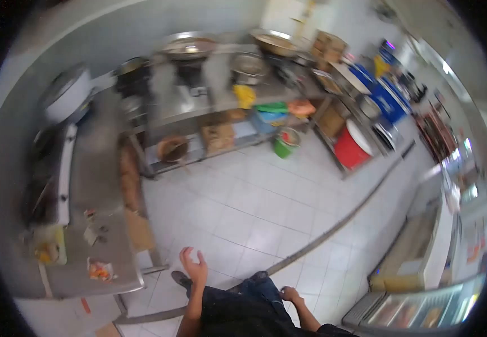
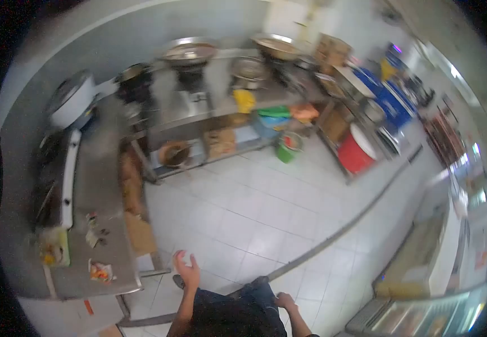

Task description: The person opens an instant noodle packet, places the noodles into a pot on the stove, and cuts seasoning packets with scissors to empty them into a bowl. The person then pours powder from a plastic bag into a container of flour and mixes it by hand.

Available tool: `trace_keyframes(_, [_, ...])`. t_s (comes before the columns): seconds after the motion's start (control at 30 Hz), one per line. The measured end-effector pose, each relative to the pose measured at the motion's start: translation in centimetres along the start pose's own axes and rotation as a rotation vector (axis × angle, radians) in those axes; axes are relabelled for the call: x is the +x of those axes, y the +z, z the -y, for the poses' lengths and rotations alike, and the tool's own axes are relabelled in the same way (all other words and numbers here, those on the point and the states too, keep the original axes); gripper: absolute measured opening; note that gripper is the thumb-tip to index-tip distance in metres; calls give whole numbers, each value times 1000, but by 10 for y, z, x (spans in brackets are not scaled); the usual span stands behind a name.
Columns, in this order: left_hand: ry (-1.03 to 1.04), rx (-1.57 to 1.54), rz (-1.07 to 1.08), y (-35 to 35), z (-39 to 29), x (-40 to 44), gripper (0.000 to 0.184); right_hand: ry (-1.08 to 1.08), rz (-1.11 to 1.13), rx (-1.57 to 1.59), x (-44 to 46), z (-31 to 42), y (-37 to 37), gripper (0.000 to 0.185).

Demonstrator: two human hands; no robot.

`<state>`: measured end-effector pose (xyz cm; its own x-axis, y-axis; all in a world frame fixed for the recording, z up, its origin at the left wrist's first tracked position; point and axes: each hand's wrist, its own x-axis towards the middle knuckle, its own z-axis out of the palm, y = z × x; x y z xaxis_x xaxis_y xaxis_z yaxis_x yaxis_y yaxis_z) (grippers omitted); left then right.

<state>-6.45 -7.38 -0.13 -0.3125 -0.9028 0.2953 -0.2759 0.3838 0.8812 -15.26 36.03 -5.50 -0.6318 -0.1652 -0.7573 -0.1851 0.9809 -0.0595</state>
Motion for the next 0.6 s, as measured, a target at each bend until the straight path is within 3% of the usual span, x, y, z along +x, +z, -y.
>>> trace_keyframes(0.03, [77, -78, 179, 18, -3, -1, 25, -87, -16, 158, -1, 33, 14, 46])
trace_keyframes(0.07, [103, -47, 224, 31, -7, -14, 25, -177, 16, 273, 10, 32, 51, 45])
trace_keyframes(0.1, [127, -48, 332, 57, -15, -24, 22, -136, -64, 196, 9, 31, 63, 46])
trace_keyframes(0.17, [135, -39, 441, 100, -26, -59, 20, -257, -44, 259, 27, -12, 76, 46])
trace_keyframes(0.23, [206, 83, 617, 137, -25, -78, 17, -204, -19, 566, 31, -48, 60, 45])
trace_keyframes(0.37, [202, 349, 964, 189, -21, -107, 13, -154, -214, 968, 37, -130, -20, 39])
trace_keyframes(0.4, [303, 411, 985, 212, -10, -111, 11, -144, -265, 1053, 59, -164, -31, 37])
trace_keyframes(0.5, [199, 581, 1240, 296, -21, -114, 13, -148, -515, 1286, 137, -304, -68, 32])
trace_keyframes(0.53, [183, 590, 1230, 336, -35, -115, 13, -40, -605, 1356, 147, -346, -87, 32])
trace_keyframes(0.6, [161, 904, 1439, 418, -62, -123, 25, 138, -792, 1529, 168, -427, -114, 30])
